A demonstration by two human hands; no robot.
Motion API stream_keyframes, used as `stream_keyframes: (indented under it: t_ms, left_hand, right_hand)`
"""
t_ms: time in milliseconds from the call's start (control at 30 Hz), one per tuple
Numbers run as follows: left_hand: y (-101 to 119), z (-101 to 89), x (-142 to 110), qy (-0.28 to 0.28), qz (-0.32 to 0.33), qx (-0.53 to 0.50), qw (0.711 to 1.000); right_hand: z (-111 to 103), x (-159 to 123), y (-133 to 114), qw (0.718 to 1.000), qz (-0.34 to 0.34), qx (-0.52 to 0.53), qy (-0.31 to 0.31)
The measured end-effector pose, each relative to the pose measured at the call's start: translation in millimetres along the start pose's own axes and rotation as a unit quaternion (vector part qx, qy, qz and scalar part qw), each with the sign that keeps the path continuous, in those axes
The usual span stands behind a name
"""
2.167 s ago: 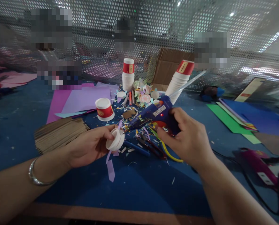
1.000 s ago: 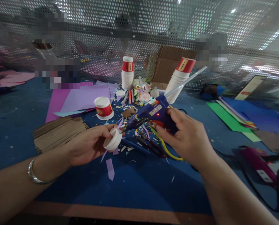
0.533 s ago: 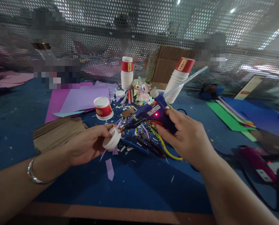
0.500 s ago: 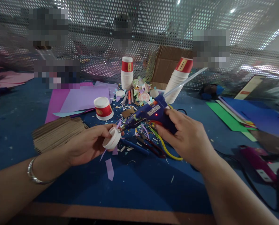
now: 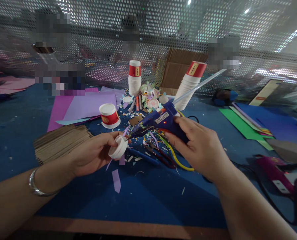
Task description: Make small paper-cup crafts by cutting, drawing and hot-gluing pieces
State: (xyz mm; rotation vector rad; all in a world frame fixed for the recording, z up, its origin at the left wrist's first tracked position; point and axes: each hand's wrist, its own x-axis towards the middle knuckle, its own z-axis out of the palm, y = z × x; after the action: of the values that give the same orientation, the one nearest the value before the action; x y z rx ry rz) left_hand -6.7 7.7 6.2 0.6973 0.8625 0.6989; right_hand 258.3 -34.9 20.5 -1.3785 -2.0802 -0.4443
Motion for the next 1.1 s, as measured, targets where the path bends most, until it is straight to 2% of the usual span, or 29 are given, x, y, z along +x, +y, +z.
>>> stream_keyframes:
  t_ms: [667, 867, 1000, 1100]
  left_hand:
    - [0.1, 1.7, -1.3, 0.04, 0.0, 0.012, 0.999]
    - [-3.4, -0.7, -0.6, 0.009, 0.052, 0.031, 0.998]
    - [-1.5, -2.7, 0.3, 0.052, 0.087, 0.016, 0.995]
    - [1.1, -3.7, 1.0, 0.069, 0.068, 0.002, 0.995]
  right_hand:
    - [0.7, 0.3, 1.3, 0.999, -0.01, -0.017, 0.028]
    - [2.9, 0.6, 0.1, 0.998, -0.018, -0.039, 0.043]
    - [1.7, 3.6, -3.9, 0.997, -0.009, -0.053, 0.048]
    - [1.8, 5.4, -5.0, 0.998, 0.013, -0.044, 0.049]
